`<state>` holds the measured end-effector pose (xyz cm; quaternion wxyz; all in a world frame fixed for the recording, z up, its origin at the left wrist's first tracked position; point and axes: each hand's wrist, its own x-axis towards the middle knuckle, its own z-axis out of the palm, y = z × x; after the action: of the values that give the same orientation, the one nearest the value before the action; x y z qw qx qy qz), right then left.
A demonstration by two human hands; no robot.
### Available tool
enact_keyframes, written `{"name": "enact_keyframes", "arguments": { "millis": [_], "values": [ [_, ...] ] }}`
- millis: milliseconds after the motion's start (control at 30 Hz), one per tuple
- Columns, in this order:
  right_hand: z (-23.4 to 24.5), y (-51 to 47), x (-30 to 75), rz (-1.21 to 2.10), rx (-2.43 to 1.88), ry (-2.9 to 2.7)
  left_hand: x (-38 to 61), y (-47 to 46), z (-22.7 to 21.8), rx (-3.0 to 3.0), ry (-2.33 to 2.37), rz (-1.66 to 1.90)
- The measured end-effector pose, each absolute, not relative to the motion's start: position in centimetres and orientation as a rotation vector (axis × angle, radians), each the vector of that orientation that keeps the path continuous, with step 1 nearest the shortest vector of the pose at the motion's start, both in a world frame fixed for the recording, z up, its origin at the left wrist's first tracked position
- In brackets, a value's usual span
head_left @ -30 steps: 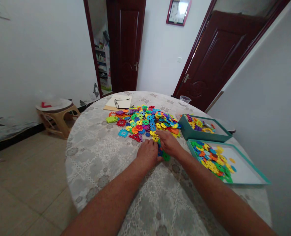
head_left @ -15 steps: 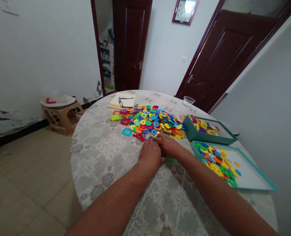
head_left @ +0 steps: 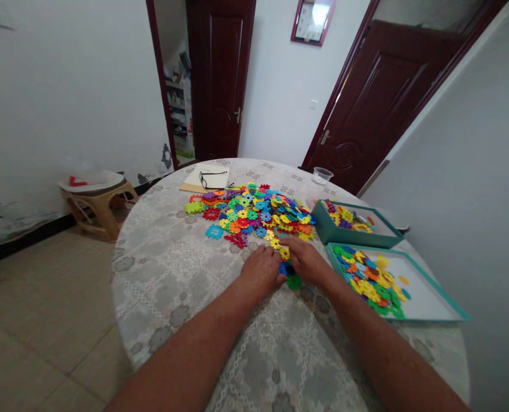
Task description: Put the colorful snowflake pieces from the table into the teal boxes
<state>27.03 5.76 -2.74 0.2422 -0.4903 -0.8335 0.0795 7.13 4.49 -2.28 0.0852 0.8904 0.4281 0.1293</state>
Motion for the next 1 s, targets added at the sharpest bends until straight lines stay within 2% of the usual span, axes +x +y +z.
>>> {"name": "enact_keyframes", "arguments": {
  "millis": [267, 467, 833, 1000],
  "values": [
    [-2.7, 10.7, 23.3, 0.147, -1.576, -2.464, 7.2, 4.1, -2.3, 2.566, 1.569, 0.401],
    [-2.0, 9.3, 23.7, 0.122, -1.536, -2.602, 7.2, 4.4, -2.6, 2.571, 1.577, 0.424],
    [-1.0, 2.0, 28.8, 0.378, -1.389, -2.36, 7.2, 4.8, -3.1, 2.696, 1.16, 0.482],
    [-0.3, -1.0, 31.1, 0.434, -1.611, -2.164, 7.3, 4.8, -3.1, 2.689, 1.064, 0.476]
  ]
}}
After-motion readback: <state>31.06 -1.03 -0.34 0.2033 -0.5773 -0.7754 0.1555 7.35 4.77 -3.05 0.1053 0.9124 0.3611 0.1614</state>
